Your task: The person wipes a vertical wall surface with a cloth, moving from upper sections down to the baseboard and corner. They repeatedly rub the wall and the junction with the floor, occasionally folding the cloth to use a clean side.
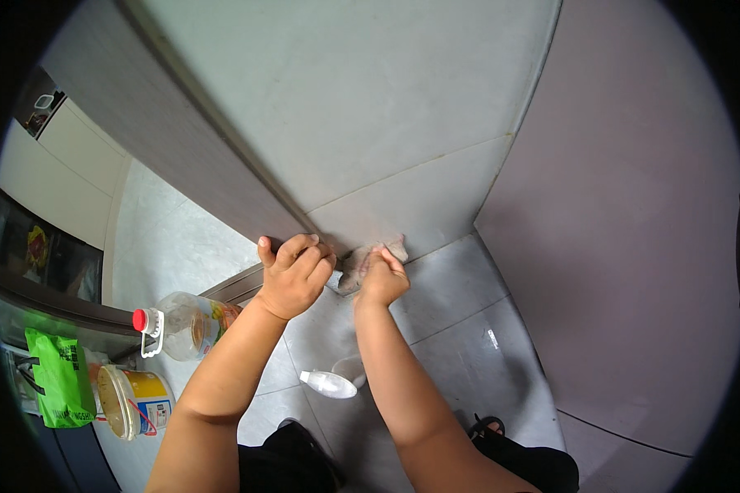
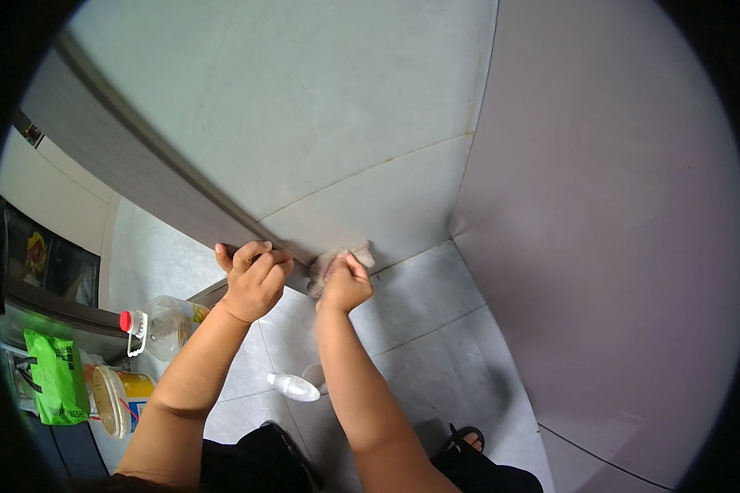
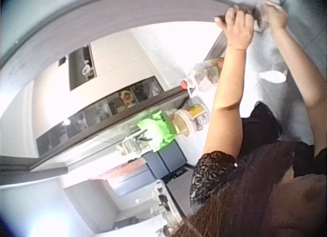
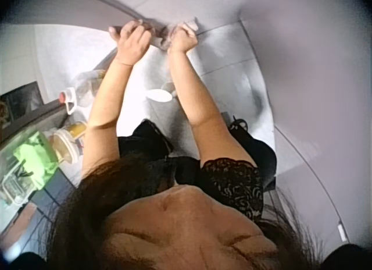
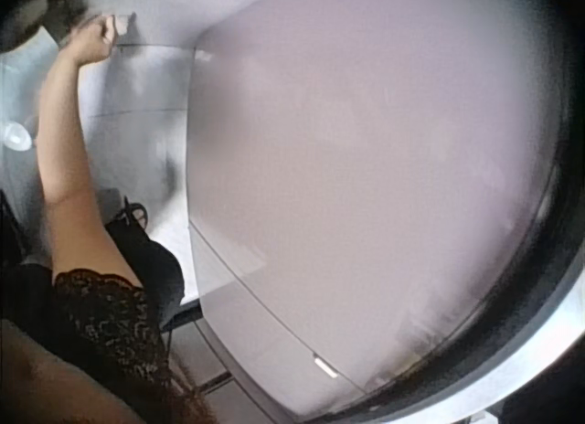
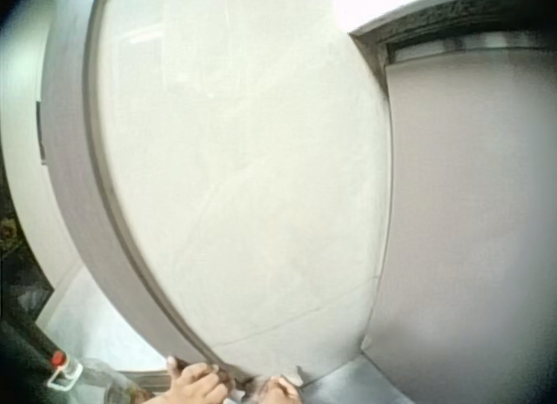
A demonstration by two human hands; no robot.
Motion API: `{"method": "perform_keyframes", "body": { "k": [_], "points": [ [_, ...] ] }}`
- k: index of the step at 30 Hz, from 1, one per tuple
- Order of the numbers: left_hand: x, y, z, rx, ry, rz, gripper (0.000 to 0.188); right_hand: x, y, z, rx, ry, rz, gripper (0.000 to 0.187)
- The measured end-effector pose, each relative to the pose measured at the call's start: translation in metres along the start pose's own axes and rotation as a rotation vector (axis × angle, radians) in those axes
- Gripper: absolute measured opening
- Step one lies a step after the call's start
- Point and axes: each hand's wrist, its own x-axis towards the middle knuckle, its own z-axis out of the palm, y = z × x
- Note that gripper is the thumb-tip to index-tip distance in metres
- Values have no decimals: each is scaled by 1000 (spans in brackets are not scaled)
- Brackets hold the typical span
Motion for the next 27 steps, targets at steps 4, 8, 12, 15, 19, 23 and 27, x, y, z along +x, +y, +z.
{"method": "perform_keyframes", "body": {
  "k": [4, 8, 12, 15, 19, 23, 27],
  "points": [
    [4, -1, 1, 1, -7, 9, 9, 39, 17, -15, -55, 82, 161, 11],
    [0, 1, -2, -10, -23, -6, 8, -5, 13, 3, -251, -76, -594, 11],
    [-3, 1, 0, 8, -11, -2, 7, -9, 12, -2, -334, -116, -705, 11],
    [-2, 0, 0, 6, -17, 0, 7, 26, 47, -16, -369, -36, -787, 9],
    [5, 4, 1, 0, -5, 7, 8, 89, 86, -52, -458, -18, -449, 9],
    [0, -2, 1, 9, -1, 10, 8, 37, 41, -21, -364, -92, -580, 12],
    [1, -3, -1, -14, 5, 17, 9, -18, -27, 14, -268, -202, -923, 15]
  ]
}}
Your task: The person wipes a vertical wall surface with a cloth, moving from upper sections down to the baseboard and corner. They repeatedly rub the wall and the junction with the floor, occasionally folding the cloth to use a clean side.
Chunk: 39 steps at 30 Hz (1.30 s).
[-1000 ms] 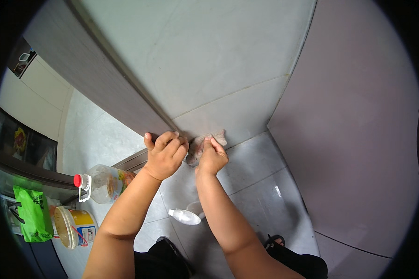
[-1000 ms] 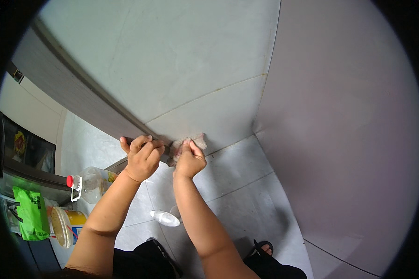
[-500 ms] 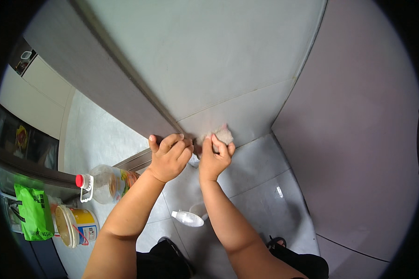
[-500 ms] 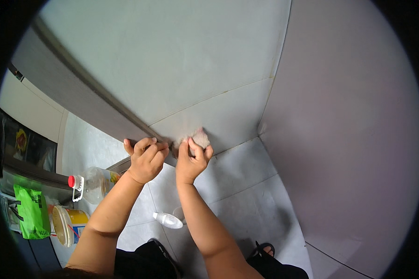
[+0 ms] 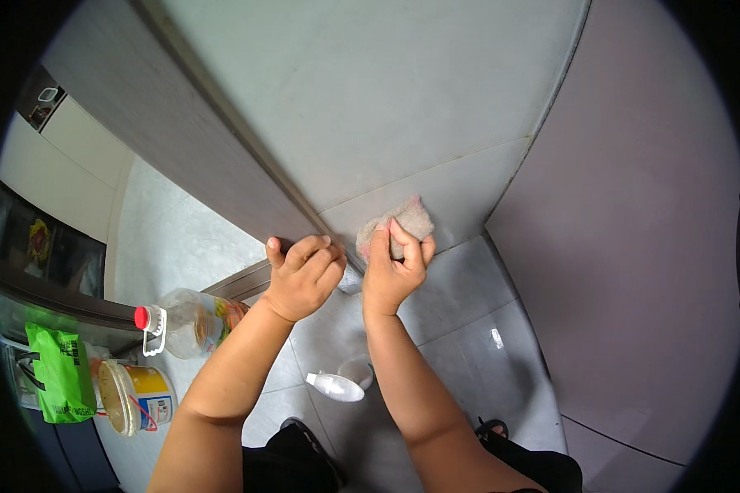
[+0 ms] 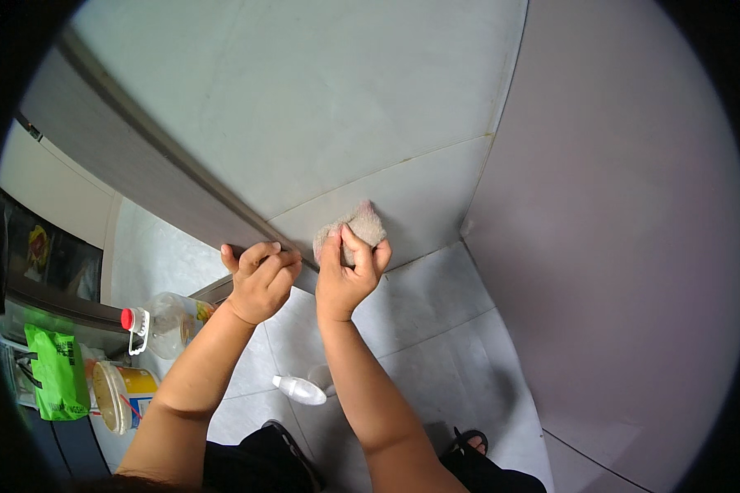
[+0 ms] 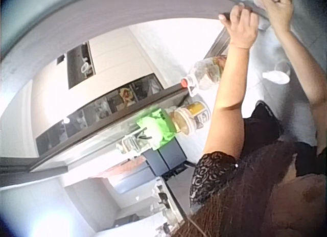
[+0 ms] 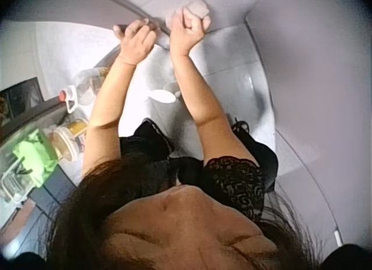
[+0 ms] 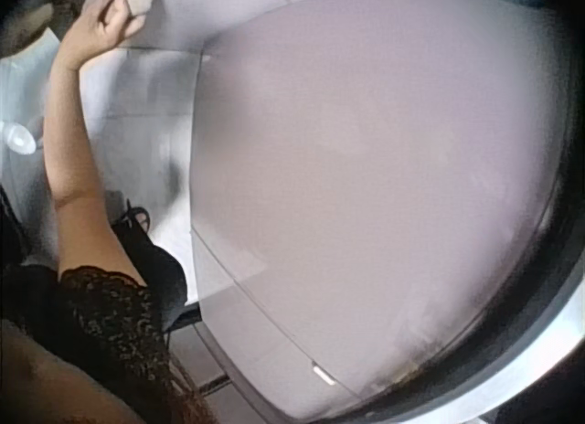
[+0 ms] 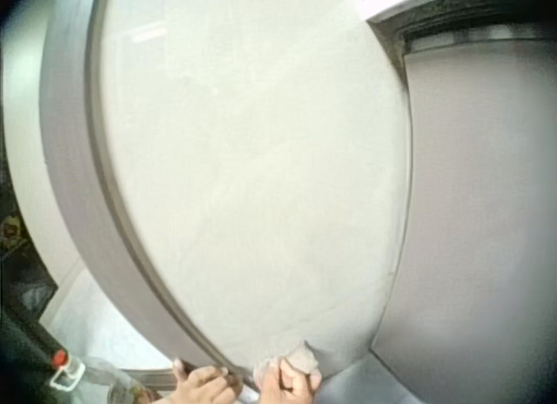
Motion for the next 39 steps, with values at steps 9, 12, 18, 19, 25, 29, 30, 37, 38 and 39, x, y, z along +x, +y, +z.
{"method": "perform_keyframes", "body": {
  "k": [9, 12, 18, 19, 25, 29, 30, 37, 38, 39],
  "points": [
    [0, 1, 2, -20, 41, 15, 12, -8, 78, -16, -260, -241, -853, 25],
    [1, 1, 2, -21, 54, 10, 14, -23, 118, -33, -347, -363, -773, 23],
    [0, -2, 0, -27, 40, 24, 14, -35, 156, -77, -597, -431, -292, 16],
    [1, -2, 0, -38, 40, 21, 14, -34, 158, -80, -555, -382, -175, 17],
    [-1, -4, -2, -57, 11, 15, 13, 35, 50, -69, 1386, -174, 1018, 22],
    [0, -2, -3, -55, 2, 19, 13, 58, 35, -57, 1325, -417, 686, 27],
    [0, -1, -2, -53, 8, 17, 14, 63, 39, -50, 1244, -508, 541, 37],
    [0, 0, -2, -36, 17, 5, 14, -3, 88, -25, -113, 99, 425, 67],
    [0, 1, -1, -30, 20, 2, 14, -8, 98, -23, -104, 134, 461, 65],
    [0, 1, 1, -31, 22, -1, 15, -13, 107, -21, -93, 172, 495, 63]
  ]
}}
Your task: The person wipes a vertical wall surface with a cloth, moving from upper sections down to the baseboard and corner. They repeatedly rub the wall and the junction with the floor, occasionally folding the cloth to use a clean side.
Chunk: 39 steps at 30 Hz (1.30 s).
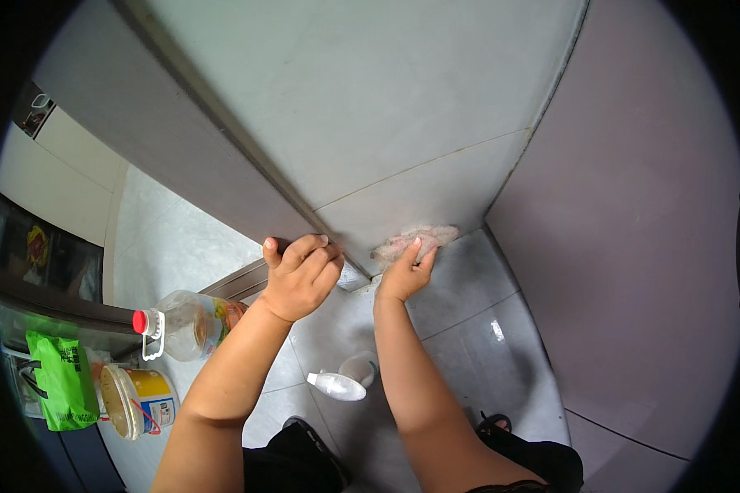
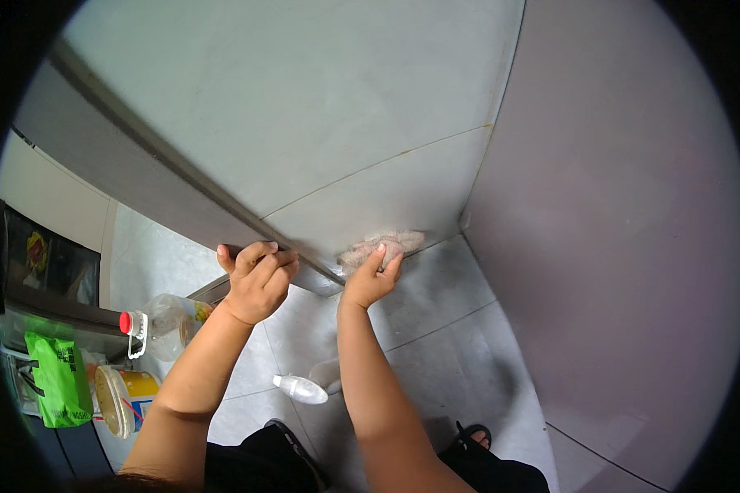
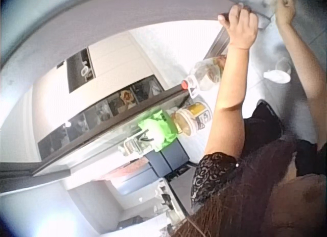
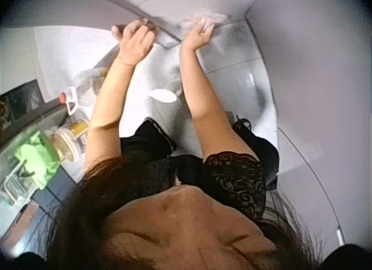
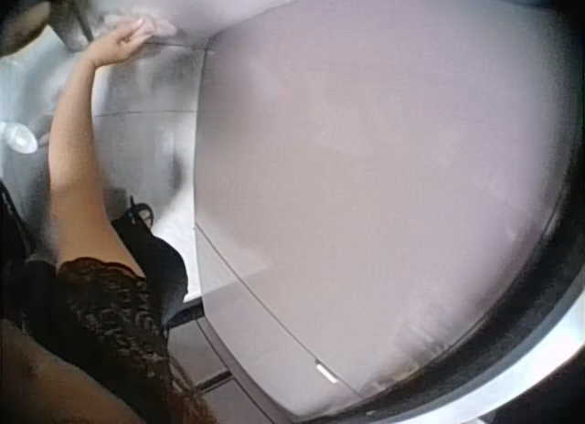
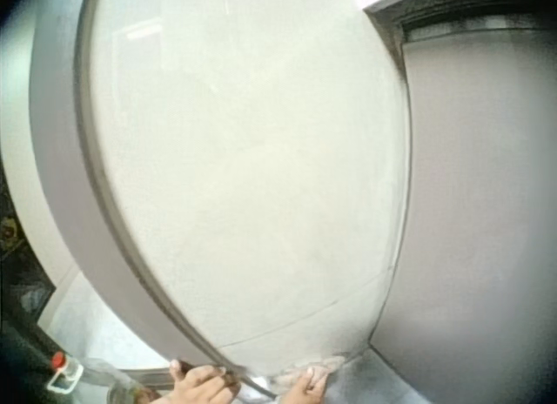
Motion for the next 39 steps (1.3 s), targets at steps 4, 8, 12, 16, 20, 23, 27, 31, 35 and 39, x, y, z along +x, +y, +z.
{"method": "perform_keyframes", "body": {
  "k": [4, 8, 12, 16, 20, 23, 27, 31, 35, 39],
  "points": [
    [-4, 0, 2, 16, -4, 5, 11, 0, 63, -8, 65, 1, 353, 41],
    [0, 1, 4, 24, 1, 31, 9, 0, 97, -13, 33, -58, 582, 34],
    [-6, -1, 1, 21, -16, 17, 7, -38, 53, -12, -177, -231, 561, 26],
    [-6, 1, 2, 24, -20, 11, 7, 5, 51, -4, -70, -127, 675, 27],
    [-2, 2, 1, 14, -31, -3, 9, 27, 47, 3, -74, -6, 708, 28],
    [9, 7, 0, -15, -39, -1, 9, 79, 72, -8, 208, 68, 586, 22],
    [-3, 4, 0, 3, -66, -29, 9, 43, 15, -1, 87, 16, 159, 28],
    [-4, 3, 0, -2, -66, -36, 9, -40, 3, -1, -145, -82, -159, 46],
    [-3, 2, 1, 6, -52, -18, 8, -7, 50, 5, -133, 17, 57, 42],
    [-4, 1, 1, 14, -51, -17, 9, 42, 40, -20, -77, -92, 480, 43]
  ]
}}
